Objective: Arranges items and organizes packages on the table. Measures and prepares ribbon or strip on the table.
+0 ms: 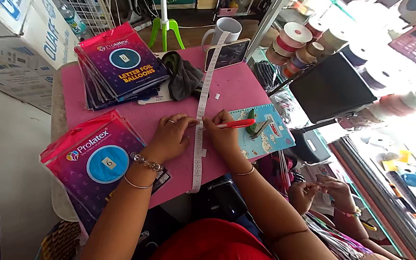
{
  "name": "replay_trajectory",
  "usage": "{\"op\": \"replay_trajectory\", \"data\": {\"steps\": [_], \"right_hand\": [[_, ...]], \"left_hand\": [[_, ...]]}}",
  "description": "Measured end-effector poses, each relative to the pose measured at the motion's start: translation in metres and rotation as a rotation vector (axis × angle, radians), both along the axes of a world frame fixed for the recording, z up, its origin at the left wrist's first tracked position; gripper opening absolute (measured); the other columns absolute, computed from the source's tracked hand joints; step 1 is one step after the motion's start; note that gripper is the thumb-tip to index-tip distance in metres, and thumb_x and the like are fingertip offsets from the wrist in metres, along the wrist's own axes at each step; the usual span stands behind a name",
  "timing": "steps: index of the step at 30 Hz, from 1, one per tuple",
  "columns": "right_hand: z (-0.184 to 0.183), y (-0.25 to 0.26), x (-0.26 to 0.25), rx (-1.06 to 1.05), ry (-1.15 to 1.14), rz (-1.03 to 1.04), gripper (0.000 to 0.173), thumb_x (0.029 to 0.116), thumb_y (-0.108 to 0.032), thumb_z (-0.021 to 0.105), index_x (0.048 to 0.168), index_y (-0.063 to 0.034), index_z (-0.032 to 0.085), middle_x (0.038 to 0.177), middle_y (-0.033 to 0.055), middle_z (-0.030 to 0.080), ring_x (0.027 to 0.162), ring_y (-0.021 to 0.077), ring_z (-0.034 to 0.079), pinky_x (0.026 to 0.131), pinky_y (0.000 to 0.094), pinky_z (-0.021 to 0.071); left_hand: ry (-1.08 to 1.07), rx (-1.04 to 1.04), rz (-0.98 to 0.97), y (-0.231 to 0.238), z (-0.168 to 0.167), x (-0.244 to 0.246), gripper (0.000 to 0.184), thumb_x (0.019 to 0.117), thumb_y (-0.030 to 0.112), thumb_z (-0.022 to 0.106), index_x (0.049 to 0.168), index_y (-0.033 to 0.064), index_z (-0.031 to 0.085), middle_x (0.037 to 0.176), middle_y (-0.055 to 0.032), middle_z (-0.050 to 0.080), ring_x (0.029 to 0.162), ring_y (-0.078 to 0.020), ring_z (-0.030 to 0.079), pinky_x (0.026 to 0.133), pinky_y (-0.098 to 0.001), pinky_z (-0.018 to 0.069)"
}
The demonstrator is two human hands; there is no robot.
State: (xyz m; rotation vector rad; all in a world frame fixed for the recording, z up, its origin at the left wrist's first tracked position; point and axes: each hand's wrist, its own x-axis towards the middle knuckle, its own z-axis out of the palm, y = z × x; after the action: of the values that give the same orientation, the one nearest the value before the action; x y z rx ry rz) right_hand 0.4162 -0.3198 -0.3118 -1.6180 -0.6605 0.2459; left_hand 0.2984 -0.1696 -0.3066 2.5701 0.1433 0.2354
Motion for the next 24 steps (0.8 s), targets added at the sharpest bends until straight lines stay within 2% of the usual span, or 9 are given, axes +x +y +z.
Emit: {"op": "replay_trajectory", "data": {"steps": [4,6,8,11,14,16,20,22,24], "right_hand": [[0.03,-0.019,0.015,-0.087,0.038,0.122,0.02,0.0972,-0.016,0.068,0.088,-0.0094,0.052,0.067,-0.003,0.056,0.053,0.0038,0.052,0.05,0.0199,0.0451],[0.049,-0.028,0.024,-0.309,-0.009,0.11,0.028,0.0961,-0.02,0.071,0.109,-0.0027,0.054,0.073,0.0034,0.059,0.058,0.0119,0.058,0.055,0.031,0.0524],[0.061,-0.031,0.032,-0.51,-0.062,0.066,0.048,0.0955,-0.025,0.073,0.131,-0.0011,0.05,0.079,0.0126,0.061,0.062,0.0243,0.059,0.059,0.0455,0.0526],[0.057,-0.03,0.045,-0.595,-0.144,0.024,0.059,0.098,-0.029,0.07,0.142,-0.0003,0.043,0.089,0.0202,0.066,0.073,0.0368,0.065,0.065,0.058,0.0541],[0.053,-0.028,0.051,-0.581,-0.168,0.015,0.061,0.0969,-0.026,0.07,0.144,0.0018,0.043,0.103,0.023,0.067,0.089,0.0395,0.068,0.078,0.0603,0.0549],[0.053,-0.035,0.044,-0.555,-0.231,0.031,0.058,0.0967,-0.026,0.071,0.141,0.0022,0.046,0.111,0.0261,0.066,0.092,0.0422,0.068,0.079,0.0624,0.0543],[0.066,-0.064,0.013,-0.554,-0.335,0.131,0.049,0.0995,-0.027,0.067,0.137,-0.0005,0.05,0.113,0.0235,0.064,0.084,0.0379,0.067,0.073,0.0595,0.0549],[0.072,-0.081,-0.001,-0.577,-0.323,0.235,0.043,0.0992,-0.025,0.068,0.132,-0.0008,0.055,0.111,0.0195,0.066,0.085,0.0316,0.068,0.074,0.0538,0.0571],[0.068,-0.096,-0.012,-0.569,-0.31,0.376,0.035,0.0992,-0.025,0.066,0.124,-0.0009,0.062,0.103,0.0149,0.068,0.083,0.0243,0.068,0.074,0.0461,0.0577]], "left_hand": [[-0.012,-0.029,-0.011,0.003,0.0,0.0,0.046,0.0938,0.012,0.055,0.14,0.014,0.059,0.142,-0.0015,0.062,0.142,-0.0255,0.046,0.118,-0.0585,0.0241],[-0.023,-0.063,-0.014,0.005,0.005,-0.002,0.046,0.0962,0.011,0.054,0.143,0.0134,0.057,0.145,-0.0016,0.059,0.14,-0.0244,0.047,0.116,-0.0591,0.0262],[-0.056,-0.047,-0.002,0.006,0.013,-0.003,0.047,0.0976,0.012,0.051,0.145,0.0116,0.054,0.148,-0.0008,0.057,0.138,-0.0224,0.05,0.115,-0.0595,0.0295],[-0.049,0.075,0.049,-0.002,0.042,-0.01,0.039,0.1002,0.013,0.051,0.138,0.012,0.061,0.153,-0.0016,0.053,0.139,-0.0245,0.051,0.112,-0.061,0.0339],[-0.084,0.207,0.093,-0.017,0.079,-0.025,0.035,0.1014,0.014,0.053,0.133,0.0111,0.065,0.15,-0.006,0.055,0.136,-0.0283,0.054,0.11,-0.0606,0.0348],[-0.086,0.259,0.152,-0.032,0.101,-0.044,0.032,0.1023,0.016,0.054,0.132,0.0102,0.066,0.14,-0.0089,0.063,0.128,-0.0305,0.06,0.106,-0.0602,0.04],[0.107,0.076,0.188,-0.072,0.106,-0.107,0.023,0.1026,0.026,0.058,0.112,0.0103,0.072,0.095,-0.007,0.072,0.087,-0.024,0.071,0.078,-0.0512,0.0579],[0.404,-0.212,0.157,-0.094,0.087,-0.137,0.033,0.1053,0.035,0.054,0.117,0.0084,0.071,0.098,-0.0104,0.073,0.089,-0.0266,0.071,0.083,-0.0548,0.0558],[0.563,-0.422,0.215,-0.111,0.054,-0.153,0.039,0.1043,0.037,0.056,0.128,0.0072,0.066,0.114,-0.0119,0.071,0.097,-0.0247,0.07,0.091,-0.0508,0.0553]]}}
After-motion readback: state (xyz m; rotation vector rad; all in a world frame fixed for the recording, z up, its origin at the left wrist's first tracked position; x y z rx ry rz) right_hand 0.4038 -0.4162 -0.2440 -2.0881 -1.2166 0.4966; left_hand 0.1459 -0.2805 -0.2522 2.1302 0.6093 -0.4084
